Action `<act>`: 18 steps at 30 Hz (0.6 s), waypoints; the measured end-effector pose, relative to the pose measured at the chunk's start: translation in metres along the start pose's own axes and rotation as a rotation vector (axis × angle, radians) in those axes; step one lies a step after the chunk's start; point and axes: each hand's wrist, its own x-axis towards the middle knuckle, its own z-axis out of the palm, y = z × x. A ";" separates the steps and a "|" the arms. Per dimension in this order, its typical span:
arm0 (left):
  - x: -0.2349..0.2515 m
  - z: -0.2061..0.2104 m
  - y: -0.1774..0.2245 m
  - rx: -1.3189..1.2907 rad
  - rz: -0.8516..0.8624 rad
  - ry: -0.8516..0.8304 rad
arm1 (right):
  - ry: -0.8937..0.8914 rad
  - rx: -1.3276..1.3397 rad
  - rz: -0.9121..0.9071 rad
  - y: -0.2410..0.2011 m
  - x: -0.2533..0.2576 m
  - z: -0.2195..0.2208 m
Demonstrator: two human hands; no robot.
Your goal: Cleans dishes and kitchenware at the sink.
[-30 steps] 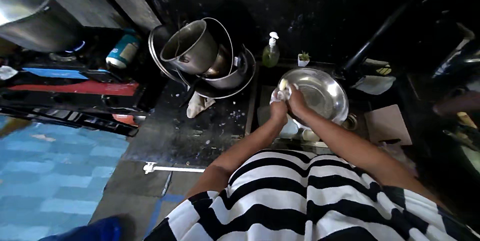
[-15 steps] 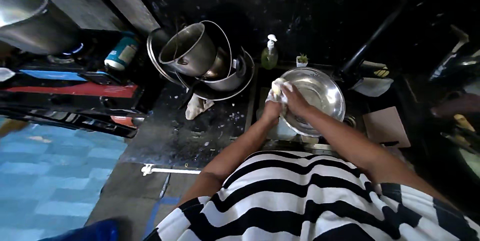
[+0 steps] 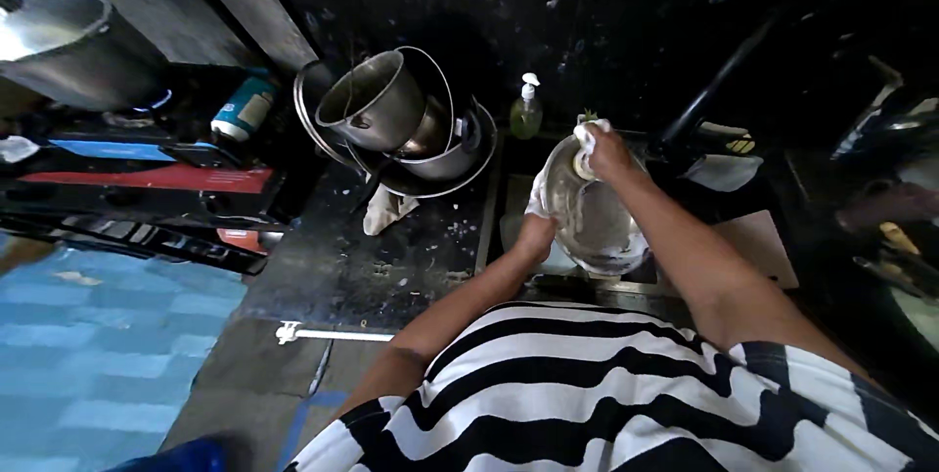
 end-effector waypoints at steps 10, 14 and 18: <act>0.000 -0.004 0.015 -0.091 -0.056 -0.101 | 0.049 0.061 -0.124 -0.006 0.001 0.019; 0.008 -0.012 0.017 0.000 -0.107 -0.171 | -0.005 0.048 -0.121 -0.019 -0.016 0.006; 0.017 -0.016 0.015 -0.042 -0.105 -0.180 | -0.067 0.084 -0.412 -0.023 -0.025 0.029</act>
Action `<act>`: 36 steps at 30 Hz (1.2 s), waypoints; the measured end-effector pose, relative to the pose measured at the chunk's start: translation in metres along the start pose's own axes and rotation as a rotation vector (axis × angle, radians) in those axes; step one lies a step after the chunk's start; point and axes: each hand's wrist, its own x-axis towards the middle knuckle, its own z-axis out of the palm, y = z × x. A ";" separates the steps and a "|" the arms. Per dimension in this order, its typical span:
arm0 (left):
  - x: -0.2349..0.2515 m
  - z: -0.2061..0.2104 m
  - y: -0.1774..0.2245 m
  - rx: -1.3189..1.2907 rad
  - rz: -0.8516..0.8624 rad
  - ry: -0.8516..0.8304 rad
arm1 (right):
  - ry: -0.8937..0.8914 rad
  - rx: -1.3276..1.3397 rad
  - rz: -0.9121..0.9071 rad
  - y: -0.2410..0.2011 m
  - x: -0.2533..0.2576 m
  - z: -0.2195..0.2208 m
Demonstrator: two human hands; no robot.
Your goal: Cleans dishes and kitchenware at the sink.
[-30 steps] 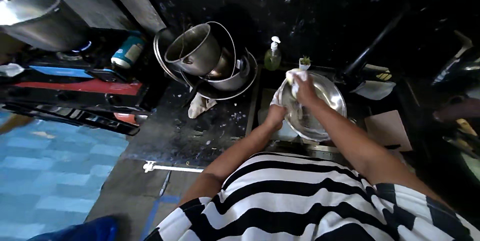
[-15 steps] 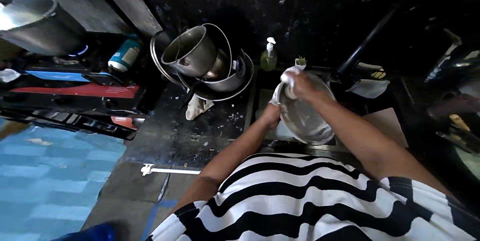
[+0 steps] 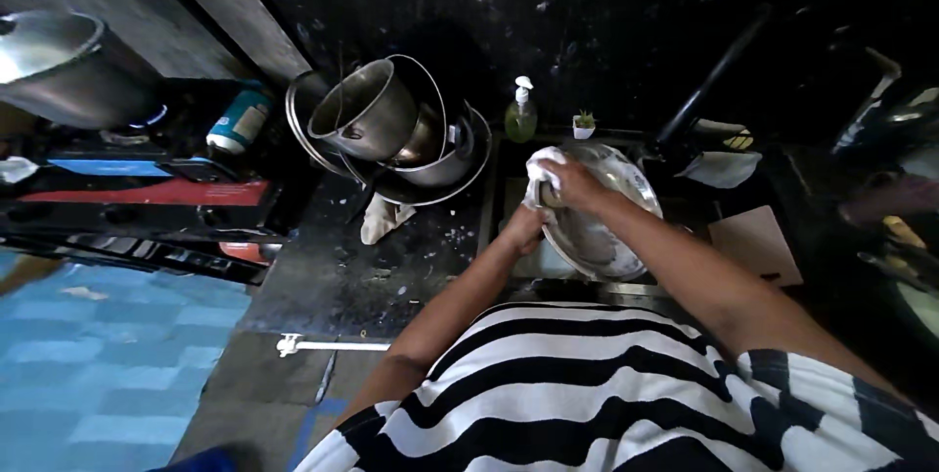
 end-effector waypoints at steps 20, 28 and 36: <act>-0.002 -0.006 0.002 0.026 -0.039 0.011 | 0.045 -0.016 -0.045 -0.016 -0.009 -0.001; -0.009 0.003 -0.008 -0.092 0.057 0.179 | 0.100 -0.246 0.287 0.045 -0.002 -0.041; 0.007 -0.002 -0.005 -0.243 0.258 0.348 | 0.056 -0.042 0.416 0.011 -0.057 0.009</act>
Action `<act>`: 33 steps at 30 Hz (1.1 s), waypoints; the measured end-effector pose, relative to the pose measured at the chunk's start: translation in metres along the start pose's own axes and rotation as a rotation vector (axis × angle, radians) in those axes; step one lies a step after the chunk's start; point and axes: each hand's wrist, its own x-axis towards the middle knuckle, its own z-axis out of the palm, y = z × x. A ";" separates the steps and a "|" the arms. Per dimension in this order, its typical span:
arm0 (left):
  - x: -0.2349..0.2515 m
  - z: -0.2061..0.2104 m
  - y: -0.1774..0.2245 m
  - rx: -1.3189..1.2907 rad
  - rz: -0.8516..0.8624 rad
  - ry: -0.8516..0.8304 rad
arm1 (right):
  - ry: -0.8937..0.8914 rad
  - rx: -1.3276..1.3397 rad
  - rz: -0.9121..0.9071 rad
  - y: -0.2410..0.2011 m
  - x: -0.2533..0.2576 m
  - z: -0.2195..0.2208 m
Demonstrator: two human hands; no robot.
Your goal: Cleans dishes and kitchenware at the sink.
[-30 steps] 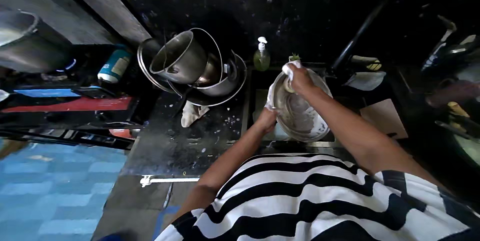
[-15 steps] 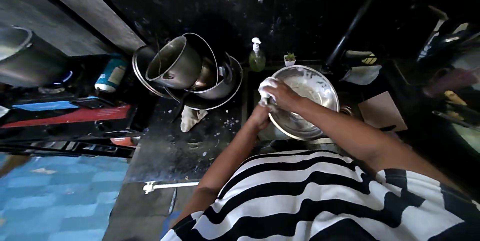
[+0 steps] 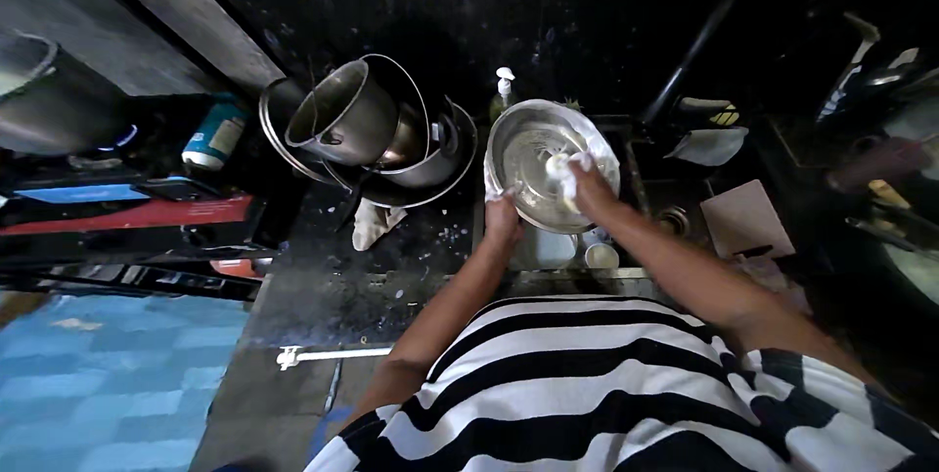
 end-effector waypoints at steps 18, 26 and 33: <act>-0.002 -0.002 -0.005 0.104 0.066 -0.125 | 0.061 0.086 -0.005 -0.008 0.015 -0.003; 0.000 -0.004 -0.007 0.141 0.123 -0.181 | 0.000 -0.225 -0.126 -0.005 0.058 -0.048; 0.037 0.006 0.010 0.099 0.274 0.048 | -0.260 -0.219 -0.035 0.009 0.011 -0.013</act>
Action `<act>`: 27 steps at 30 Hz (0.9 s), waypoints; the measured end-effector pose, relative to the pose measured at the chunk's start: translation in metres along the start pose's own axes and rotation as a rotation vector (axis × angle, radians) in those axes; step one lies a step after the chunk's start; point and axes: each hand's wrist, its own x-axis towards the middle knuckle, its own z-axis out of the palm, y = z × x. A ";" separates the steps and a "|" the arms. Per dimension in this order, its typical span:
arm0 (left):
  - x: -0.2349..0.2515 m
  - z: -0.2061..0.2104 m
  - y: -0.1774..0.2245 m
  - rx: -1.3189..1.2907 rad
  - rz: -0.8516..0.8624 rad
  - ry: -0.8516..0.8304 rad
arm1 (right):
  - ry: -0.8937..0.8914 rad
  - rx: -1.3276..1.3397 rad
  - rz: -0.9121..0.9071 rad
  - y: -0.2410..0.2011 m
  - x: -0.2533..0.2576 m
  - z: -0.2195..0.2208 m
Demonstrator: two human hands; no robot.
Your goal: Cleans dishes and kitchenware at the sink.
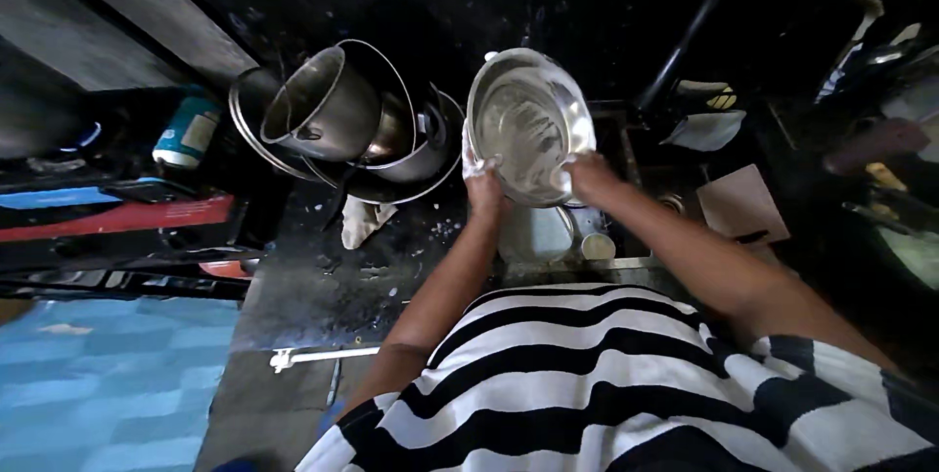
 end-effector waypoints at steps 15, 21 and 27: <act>0.015 -0.023 -0.032 0.780 0.033 -0.426 | -0.145 0.262 -0.129 0.004 -0.030 -0.058; -0.008 -0.017 -0.005 0.933 0.175 -0.626 | 0.157 0.282 -0.087 0.031 -0.018 -0.075; -0.011 0.002 -0.009 1.031 0.018 -0.350 | 0.398 0.023 -0.137 -0.016 -0.021 -0.031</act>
